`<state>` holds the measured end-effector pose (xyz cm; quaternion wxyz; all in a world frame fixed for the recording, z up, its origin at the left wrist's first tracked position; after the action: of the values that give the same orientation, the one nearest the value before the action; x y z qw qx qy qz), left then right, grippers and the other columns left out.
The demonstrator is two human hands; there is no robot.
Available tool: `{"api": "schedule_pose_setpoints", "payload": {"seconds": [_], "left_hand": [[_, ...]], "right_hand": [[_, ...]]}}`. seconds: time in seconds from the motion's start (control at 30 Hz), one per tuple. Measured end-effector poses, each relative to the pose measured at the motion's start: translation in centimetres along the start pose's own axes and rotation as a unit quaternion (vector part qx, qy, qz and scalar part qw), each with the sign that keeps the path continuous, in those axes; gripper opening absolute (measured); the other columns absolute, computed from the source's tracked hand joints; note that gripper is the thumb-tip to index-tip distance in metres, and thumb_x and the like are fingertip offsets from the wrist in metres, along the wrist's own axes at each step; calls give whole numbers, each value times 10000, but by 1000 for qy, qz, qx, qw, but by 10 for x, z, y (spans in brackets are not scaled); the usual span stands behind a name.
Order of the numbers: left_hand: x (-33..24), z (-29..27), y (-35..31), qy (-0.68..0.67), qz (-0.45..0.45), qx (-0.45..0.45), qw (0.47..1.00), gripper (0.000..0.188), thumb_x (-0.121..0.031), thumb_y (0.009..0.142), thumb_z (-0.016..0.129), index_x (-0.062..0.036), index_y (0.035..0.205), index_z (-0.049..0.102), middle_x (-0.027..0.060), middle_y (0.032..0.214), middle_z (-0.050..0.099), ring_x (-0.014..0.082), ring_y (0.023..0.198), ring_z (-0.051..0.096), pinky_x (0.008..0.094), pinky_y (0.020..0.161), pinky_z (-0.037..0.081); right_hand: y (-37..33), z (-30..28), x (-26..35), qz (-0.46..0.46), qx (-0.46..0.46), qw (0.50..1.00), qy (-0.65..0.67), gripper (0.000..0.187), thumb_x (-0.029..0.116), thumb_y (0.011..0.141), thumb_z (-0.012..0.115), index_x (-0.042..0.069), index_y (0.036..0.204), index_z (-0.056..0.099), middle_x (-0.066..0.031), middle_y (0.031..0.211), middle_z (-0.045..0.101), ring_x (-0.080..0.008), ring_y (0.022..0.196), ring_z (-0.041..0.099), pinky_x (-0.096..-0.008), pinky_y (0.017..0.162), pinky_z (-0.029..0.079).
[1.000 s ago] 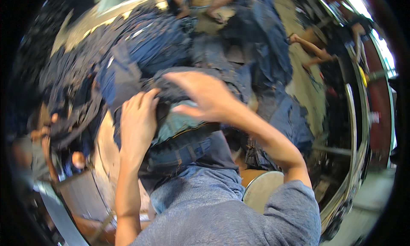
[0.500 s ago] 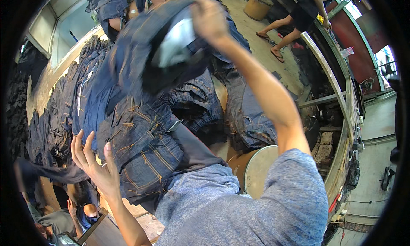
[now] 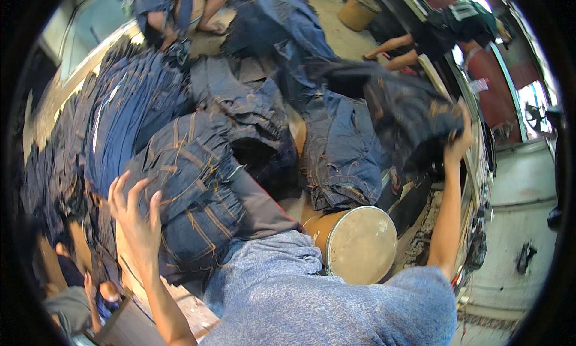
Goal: The person repeatedly picks up dark denim garments from a large pile on a table, turns them inside out, and inspects the interior seams and pockets. They then place the garments back onto the pile. The person handles the items one at a time throughout the clip.
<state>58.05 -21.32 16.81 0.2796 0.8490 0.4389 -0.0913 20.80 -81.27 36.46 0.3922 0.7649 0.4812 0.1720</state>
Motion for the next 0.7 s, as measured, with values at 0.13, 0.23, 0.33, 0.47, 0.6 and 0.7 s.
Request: {"api": "schedule_pose_setpoints", "payload": {"seconds": [0.13, 0.23, 0.33, 0.47, 0.6, 0.7], "left_hand": [[1, 13, -12, -31, -13, 44, 998, 430, -215, 886, 903, -96, 1270, 750, 155, 1480, 638, 407, 1423, 557, 530, 1205, 424], [2, 25, -22, -41, -29, 87, 995, 492, -246, 884, 905, -60, 1304, 730, 179, 1477, 636, 409, 1414, 568, 524, 1192, 445], [-3, 37, -28, -64, -28, 115, 991, 650, -294, 860, 927, -57, 1410, 673, 193, 1507, 613, 414, 1433, 557, 526, 1210, 440], [-23, 58, -25, -23, 36, 142, 989, 859, -341, 793, 972, -71, 1516, 595, 217, 1612, 529, 449, 1506, 484, 551, 1260, 392], [-29, 76, -17, -18, 34, 169, 985, 951, -216, 744, 981, -74, 1573, 536, 229, 1665, 470, 472, 1550, 429, 557, 1280, 367], [-26, 86, -11, -5, -4, 185, 983, 977, -45, 716, 911, -79, 1602, 500, 227, 1708, 424, 452, 1593, 384, 553, 1323, 325]], "right_hand": [[-146, 74, -3, 133, 407, 903, -13, 677, -30, 882, 678, 187, 1522, 688, -205, 1447, 718, -406, 1316, 701, -486, 1120, 543], [-243, 125, 43, 49, 689, 715, -109, 607, 397, 896, 899, 185, 1444, 748, -158, 1484, 717, -371, 1361, 680, -513, 1151, 532], [-222, 163, 133, 72, 551, 826, 99, 426, 390, 999, 802, 147, 1348, 786, -163, 1401, 754, -377, 1301, 704, -479, 1092, 559], [-162, 211, 265, 15, 444, 849, 286, 439, 383, 1025, 778, 96, 1357, 765, -164, 1341, 777, -363, 1276, 718, -441, 1073, 565], [-119, 254, 384, 98, 416, 770, 475, 714, 525, 1019, 770, 25, 1511, 636, -246, 1441, 715, -395, 1327, 706, -452, 1087, 571], [-110, 297, 448, 223, 450, 724, 473, 1185, 731, 933, 753, -143, 1632, 366, -405, 1582, 531, -482, 1502, 541, -458, 1246, 442]]}}
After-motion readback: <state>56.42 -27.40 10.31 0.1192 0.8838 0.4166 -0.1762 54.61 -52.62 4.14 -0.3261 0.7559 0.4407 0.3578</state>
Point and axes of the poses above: each hand's wrist, its own y-axis towards the middle knuckle, its own z-axis out of the palm, x = y × z, the point moved 8 cm from there along y, towards the middle knuckle
